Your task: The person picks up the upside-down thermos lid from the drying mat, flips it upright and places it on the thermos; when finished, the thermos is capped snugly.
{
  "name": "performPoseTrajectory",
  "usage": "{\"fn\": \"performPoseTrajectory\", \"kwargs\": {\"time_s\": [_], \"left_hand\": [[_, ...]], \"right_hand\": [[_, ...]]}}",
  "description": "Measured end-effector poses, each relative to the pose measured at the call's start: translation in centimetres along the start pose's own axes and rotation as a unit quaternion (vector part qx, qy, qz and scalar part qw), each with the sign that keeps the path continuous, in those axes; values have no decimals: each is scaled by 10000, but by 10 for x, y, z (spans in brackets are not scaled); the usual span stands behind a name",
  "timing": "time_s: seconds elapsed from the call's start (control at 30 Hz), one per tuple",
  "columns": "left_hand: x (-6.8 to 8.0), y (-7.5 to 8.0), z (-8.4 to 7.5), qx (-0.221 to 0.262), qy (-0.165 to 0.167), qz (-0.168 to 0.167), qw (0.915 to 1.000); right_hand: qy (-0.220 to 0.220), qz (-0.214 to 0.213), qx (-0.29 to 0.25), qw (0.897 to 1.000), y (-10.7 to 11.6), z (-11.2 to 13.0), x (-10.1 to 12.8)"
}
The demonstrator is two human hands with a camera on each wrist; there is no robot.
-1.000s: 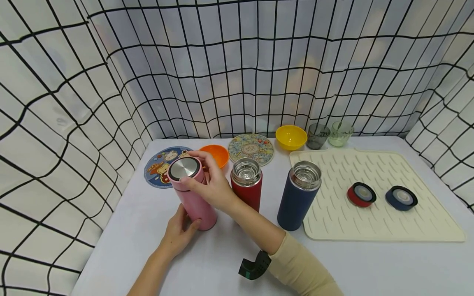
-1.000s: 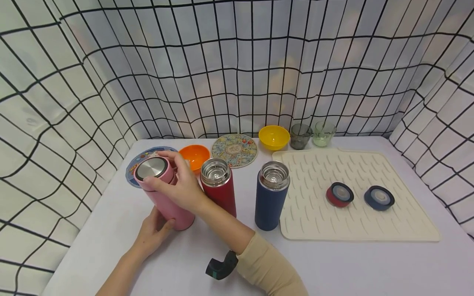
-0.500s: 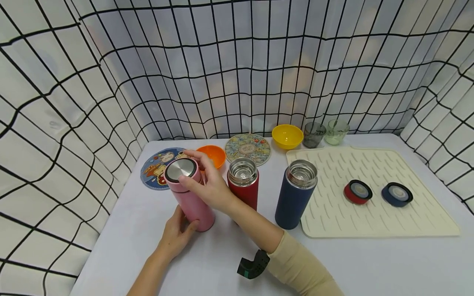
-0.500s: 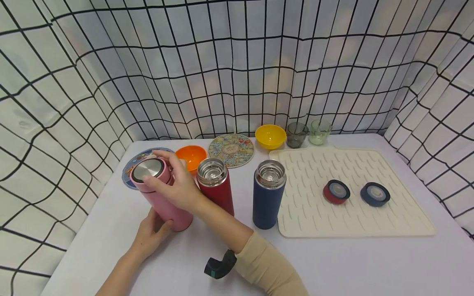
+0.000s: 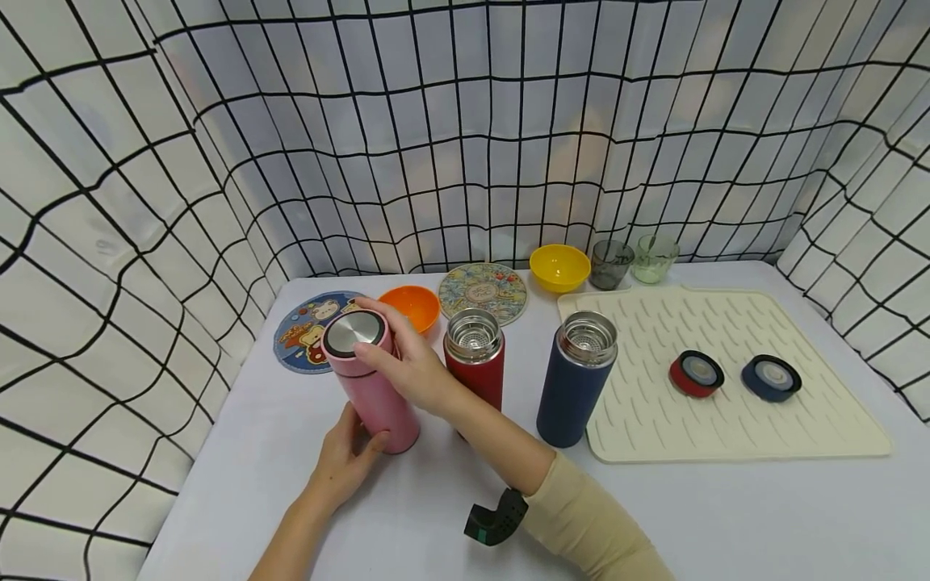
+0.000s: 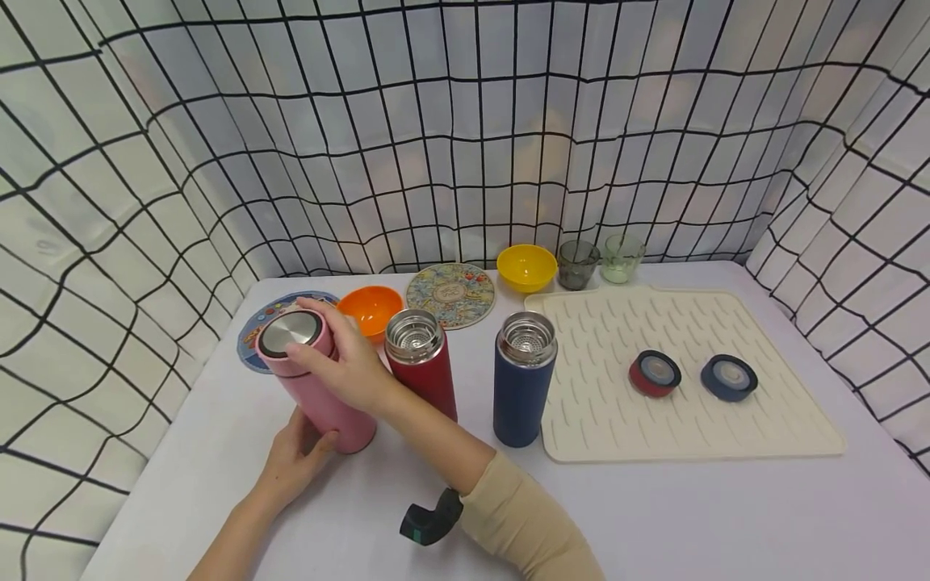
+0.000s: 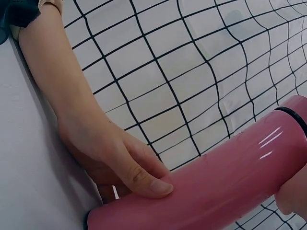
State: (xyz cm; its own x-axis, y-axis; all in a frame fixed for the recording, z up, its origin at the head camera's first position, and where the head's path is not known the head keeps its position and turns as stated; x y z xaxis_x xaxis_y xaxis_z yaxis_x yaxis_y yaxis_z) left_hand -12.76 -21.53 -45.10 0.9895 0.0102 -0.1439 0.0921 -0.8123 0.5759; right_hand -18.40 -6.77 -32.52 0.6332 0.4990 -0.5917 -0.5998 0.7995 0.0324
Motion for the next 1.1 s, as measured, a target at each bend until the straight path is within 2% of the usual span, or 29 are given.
{"fn": "performPoseTrajectory", "kwargs": {"time_s": [0.23,0.33,0.47,0.57,0.7,0.8,0.93,1.1], "left_hand": [[-4,-2,5,102,-261,-55,9996],[-4,-3,5,63,-269,-36,9996],[-2,-3,5,50,-215,19,9998],[-1,-1,5,-4,-225,-10,9997],[-1,2,4,-7,-381,-133,9992],[-1,4,2,10,-498,-219,9985],[-1,4,0,-3,-425,-163,9990],[-1,1,0,23,-271,-45,9996]], "right_hand": [[-174,-334,49,9993,2,-3,-2],[-33,-301,59,9995,3,-4,-1],[218,-36,-34,9998,3,-5,1],[239,64,-156,9996,2,-5,1],[231,-4,-271,9994,0,-4,1],[207,-212,-276,9992,-2,-4,1],[78,-443,-393,9982,-3,-4,2],[43,-326,-341,9989,-2,-2,4]]}}
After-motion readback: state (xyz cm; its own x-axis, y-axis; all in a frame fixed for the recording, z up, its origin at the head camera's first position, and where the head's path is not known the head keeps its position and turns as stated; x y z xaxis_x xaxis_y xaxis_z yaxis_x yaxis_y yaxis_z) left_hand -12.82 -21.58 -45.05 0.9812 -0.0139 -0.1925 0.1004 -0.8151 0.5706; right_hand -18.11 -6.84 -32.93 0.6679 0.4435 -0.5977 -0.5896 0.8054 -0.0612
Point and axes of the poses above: each hand's wrist, its own x-axis away from the middle knuckle, its own y-axis out of the back of the hand, z = x × y, the point moved 2 cm from there along -x, towards the middle knuckle, and after that the axes turned 10 degrees about y, right-handed, at the moved point
